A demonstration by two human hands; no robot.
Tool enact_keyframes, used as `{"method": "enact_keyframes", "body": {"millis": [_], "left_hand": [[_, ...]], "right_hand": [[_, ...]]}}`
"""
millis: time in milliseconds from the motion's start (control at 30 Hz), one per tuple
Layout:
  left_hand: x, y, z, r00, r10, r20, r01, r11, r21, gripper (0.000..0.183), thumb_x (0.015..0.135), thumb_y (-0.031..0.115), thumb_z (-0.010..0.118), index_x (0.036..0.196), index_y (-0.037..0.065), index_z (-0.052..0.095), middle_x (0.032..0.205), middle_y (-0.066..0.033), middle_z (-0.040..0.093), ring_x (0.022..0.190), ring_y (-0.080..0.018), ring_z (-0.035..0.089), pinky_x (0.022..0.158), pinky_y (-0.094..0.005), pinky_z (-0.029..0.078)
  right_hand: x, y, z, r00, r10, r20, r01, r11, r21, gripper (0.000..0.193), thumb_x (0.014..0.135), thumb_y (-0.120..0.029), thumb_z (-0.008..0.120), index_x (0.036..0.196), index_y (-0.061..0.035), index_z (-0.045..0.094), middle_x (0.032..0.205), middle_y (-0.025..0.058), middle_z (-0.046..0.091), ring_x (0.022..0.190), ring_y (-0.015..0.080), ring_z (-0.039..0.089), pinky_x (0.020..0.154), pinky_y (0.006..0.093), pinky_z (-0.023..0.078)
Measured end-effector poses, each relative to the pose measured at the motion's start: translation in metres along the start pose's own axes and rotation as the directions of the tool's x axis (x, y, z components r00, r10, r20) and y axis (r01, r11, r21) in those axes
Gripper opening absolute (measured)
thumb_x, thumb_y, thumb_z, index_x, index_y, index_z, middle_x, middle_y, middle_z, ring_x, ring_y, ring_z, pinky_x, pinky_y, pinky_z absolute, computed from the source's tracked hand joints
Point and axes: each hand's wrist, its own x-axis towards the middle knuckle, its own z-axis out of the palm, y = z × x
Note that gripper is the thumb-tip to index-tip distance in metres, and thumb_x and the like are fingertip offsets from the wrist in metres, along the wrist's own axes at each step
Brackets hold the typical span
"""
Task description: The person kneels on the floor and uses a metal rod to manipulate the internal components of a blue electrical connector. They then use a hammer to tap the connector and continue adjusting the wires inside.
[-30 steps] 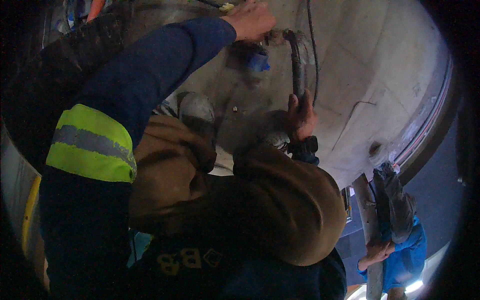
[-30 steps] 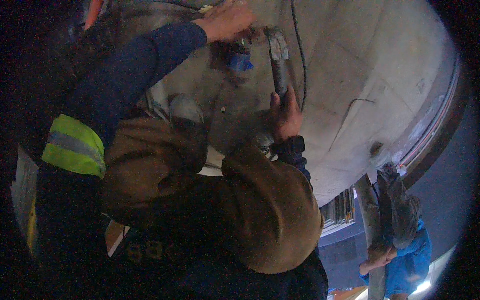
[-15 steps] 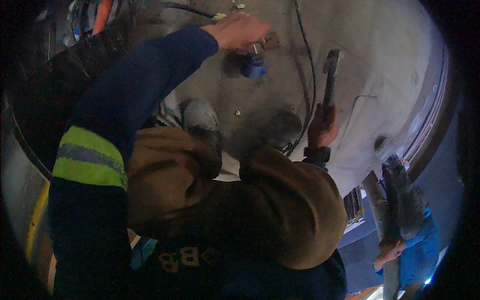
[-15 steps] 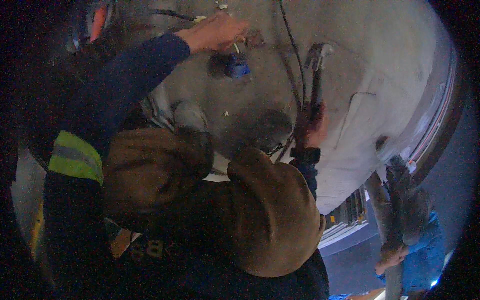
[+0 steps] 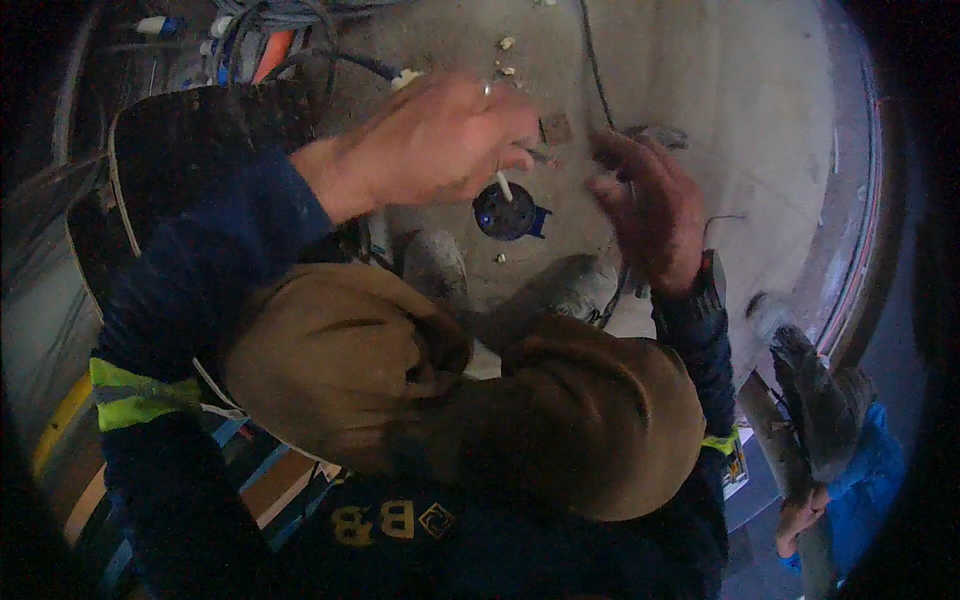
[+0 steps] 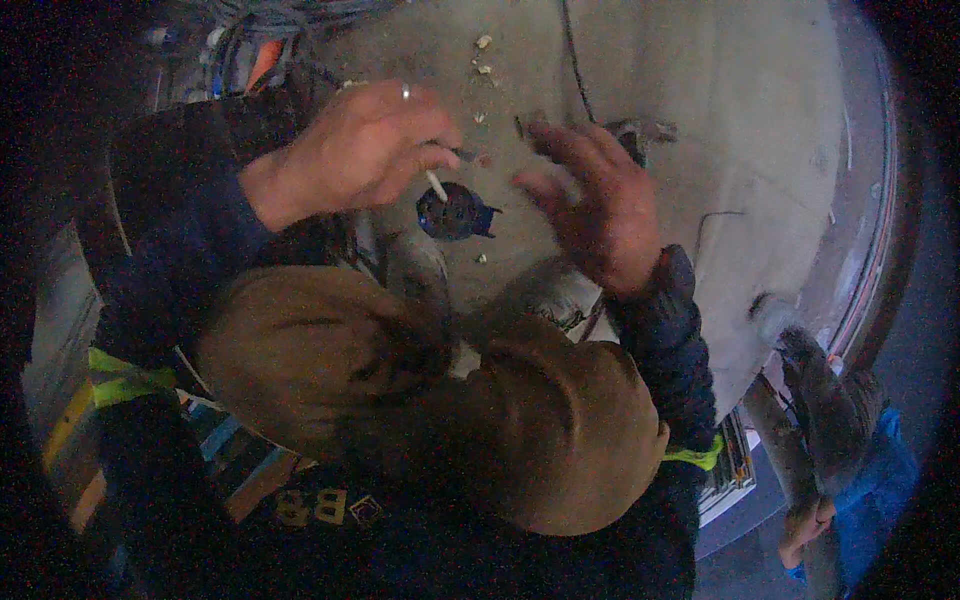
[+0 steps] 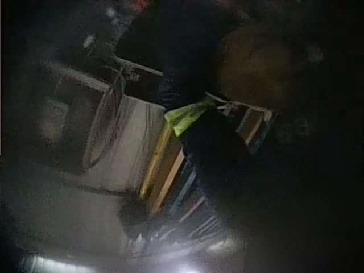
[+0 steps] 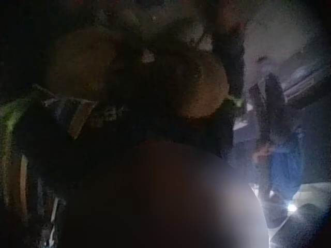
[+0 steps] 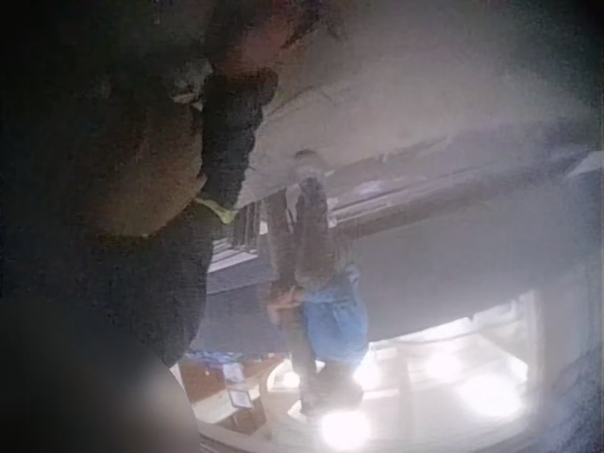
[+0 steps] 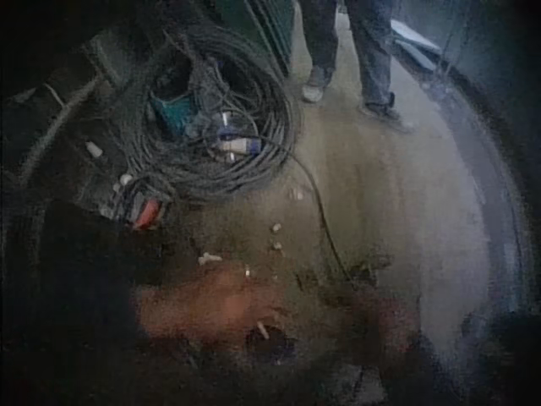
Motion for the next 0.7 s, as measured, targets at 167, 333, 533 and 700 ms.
{"method": "enact_keyframes", "body": {"millis": [167,333,533,700], "left_hand": [[-0.008,0.005,-0.007,0.990,0.029,-0.138,-0.032,0.999,-0.018,0.018,0.080,0.012,0.071,0.094,0.007,0.063,0.083,-0.0135,0.060,0.081,-0.0365,0.061,0.068,-0.0449,0.049],[-0.003,-0.001,-0.011,0.993,0.012,-0.119,-0.015,1.000,-0.019,0.019,0.078,0.011,0.072,0.094,0.005,0.063,0.084,-0.0136,0.062,0.080,-0.0364,0.061,0.069,-0.0449,0.050],[-0.007,0.000,-0.002,0.980,0.040,-0.194,-0.049,0.998,-0.040,0.018,0.078,0.009,0.072,0.093,0.004,0.063,0.083,-0.0138,0.062,0.078,-0.0365,0.062,0.067,-0.0442,0.050],[-0.010,0.008,0.000,0.979,0.035,-0.202,-0.045,0.998,-0.042,0.017,0.078,0.009,0.072,0.091,0.004,0.062,0.083,-0.0139,0.062,0.077,-0.0366,0.061,0.067,-0.0443,0.050]], "right_hand": [[0.035,-0.027,0.000,0.918,-0.384,0.103,0.397,0.901,-0.178,0.026,0.080,-0.020,0.072,0.099,-0.0055,0.061,0.083,0.0087,0.060,0.077,0.0284,0.061,0.065,0.0397,0.051],[0.044,-0.038,-0.006,0.923,-0.377,0.076,0.384,0.893,-0.236,0.021,0.080,-0.017,0.069,0.095,-0.0065,0.060,0.081,0.0077,0.057,0.074,0.0280,0.059,0.063,0.0401,0.049],[0.033,-0.034,0.003,0.928,-0.357,0.102,0.371,0.886,-0.276,0.021,0.077,-0.014,0.067,0.096,-0.0071,0.060,0.085,0.0087,0.057,0.077,0.0279,0.058,0.066,0.0406,0.049],[0.024,-0.033,0.009,0.913,-0.405,0.040,0.399,0.873,-0.281,0.020,0.078,-0.011,0.065,0.097,-0.0068,0.059,0.085,0.0099,0.057,0.078,0.0294,0.058,0.066,0.0413,0.049]]}}
